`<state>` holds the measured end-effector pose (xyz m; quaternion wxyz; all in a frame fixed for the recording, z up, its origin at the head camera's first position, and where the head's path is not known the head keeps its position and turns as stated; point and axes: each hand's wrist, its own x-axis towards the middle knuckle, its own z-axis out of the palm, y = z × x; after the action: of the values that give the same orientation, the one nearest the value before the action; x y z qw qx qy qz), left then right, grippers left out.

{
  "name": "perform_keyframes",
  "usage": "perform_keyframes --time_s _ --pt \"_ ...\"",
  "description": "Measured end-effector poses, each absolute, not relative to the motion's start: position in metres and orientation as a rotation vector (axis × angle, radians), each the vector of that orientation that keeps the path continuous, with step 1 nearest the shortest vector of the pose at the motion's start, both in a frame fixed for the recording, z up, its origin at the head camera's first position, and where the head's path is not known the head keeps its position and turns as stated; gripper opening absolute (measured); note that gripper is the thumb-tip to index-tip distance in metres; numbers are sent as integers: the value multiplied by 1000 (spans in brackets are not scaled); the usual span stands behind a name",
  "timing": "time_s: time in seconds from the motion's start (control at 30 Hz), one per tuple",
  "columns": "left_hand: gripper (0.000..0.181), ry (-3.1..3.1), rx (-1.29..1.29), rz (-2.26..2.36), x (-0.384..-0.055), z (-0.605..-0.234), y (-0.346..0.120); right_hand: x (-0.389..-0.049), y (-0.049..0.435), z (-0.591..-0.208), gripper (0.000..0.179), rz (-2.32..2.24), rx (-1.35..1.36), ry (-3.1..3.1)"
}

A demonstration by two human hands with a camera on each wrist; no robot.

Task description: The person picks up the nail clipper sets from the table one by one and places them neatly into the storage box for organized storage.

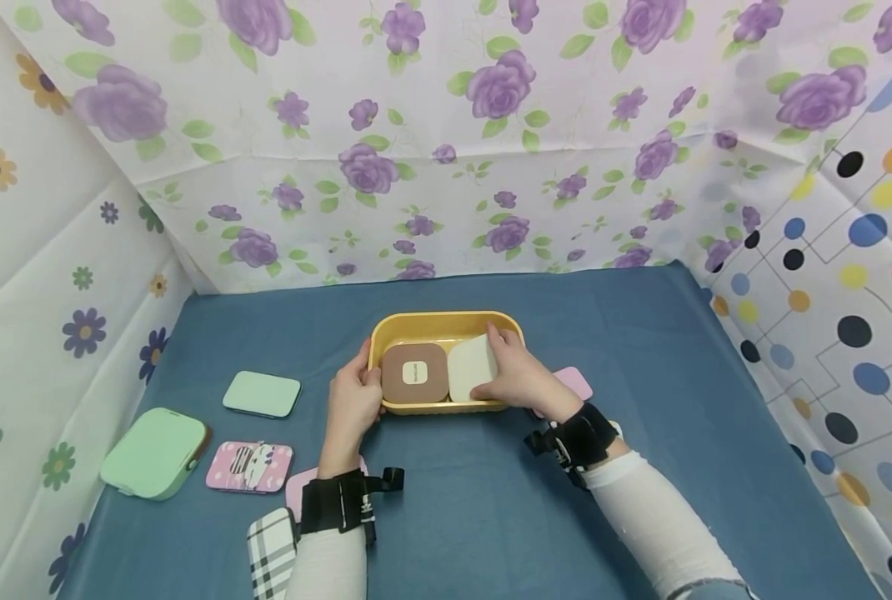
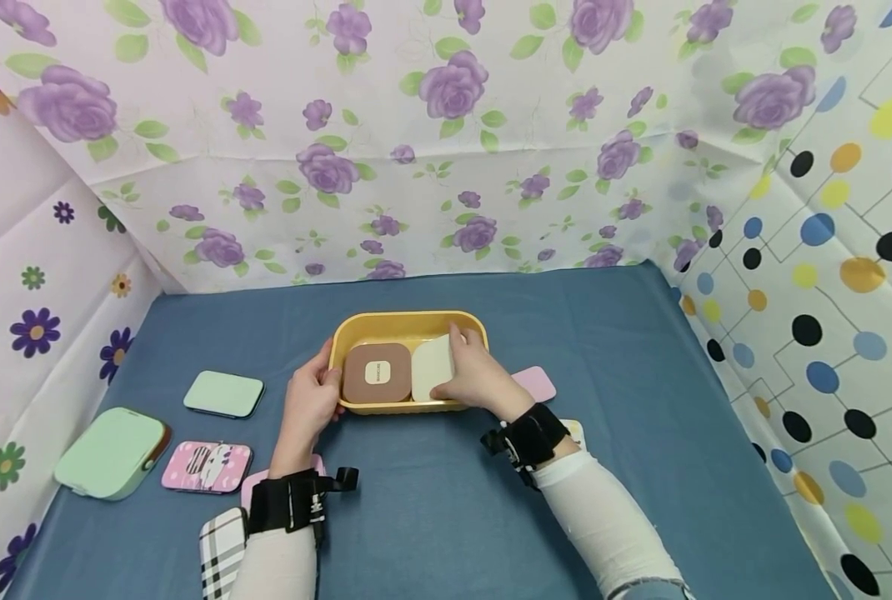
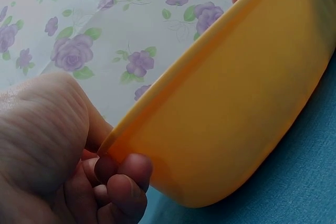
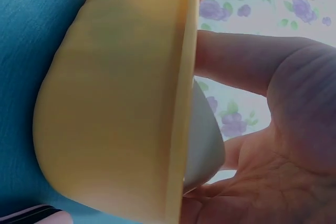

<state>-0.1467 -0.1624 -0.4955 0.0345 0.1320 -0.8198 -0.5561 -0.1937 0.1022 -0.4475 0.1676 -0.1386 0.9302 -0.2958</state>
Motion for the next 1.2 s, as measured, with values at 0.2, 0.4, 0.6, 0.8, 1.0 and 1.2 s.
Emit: perform_keyframes --time_s 0.2,0.4,0.6,0.8,1.0,1.2 --pt "57 -2526 417 -1720 -147 -495 -163 -194 99 -445 119 -793 -379 2641" --pt "57 -2524 413 -1719 -147 -496 -162 -195 97 -448 119 -724 -382 2663" --pt "57 -2531 426 -1737 -145 -497 -162 -195 94 -449 120 -673 -380 2695" --pt "58 -2518 406 -1743 -146 -496 -163 -194 92 -450 120 -644 -377 2710" --pt "57 -2514 388 -1736 -146 -496 -164 -193 90 -454 115 -601 -455 2741" --pt "57 -2525 393 -1731 -146 -496 -164 -194 90 -456 115 -612 -461 2751"
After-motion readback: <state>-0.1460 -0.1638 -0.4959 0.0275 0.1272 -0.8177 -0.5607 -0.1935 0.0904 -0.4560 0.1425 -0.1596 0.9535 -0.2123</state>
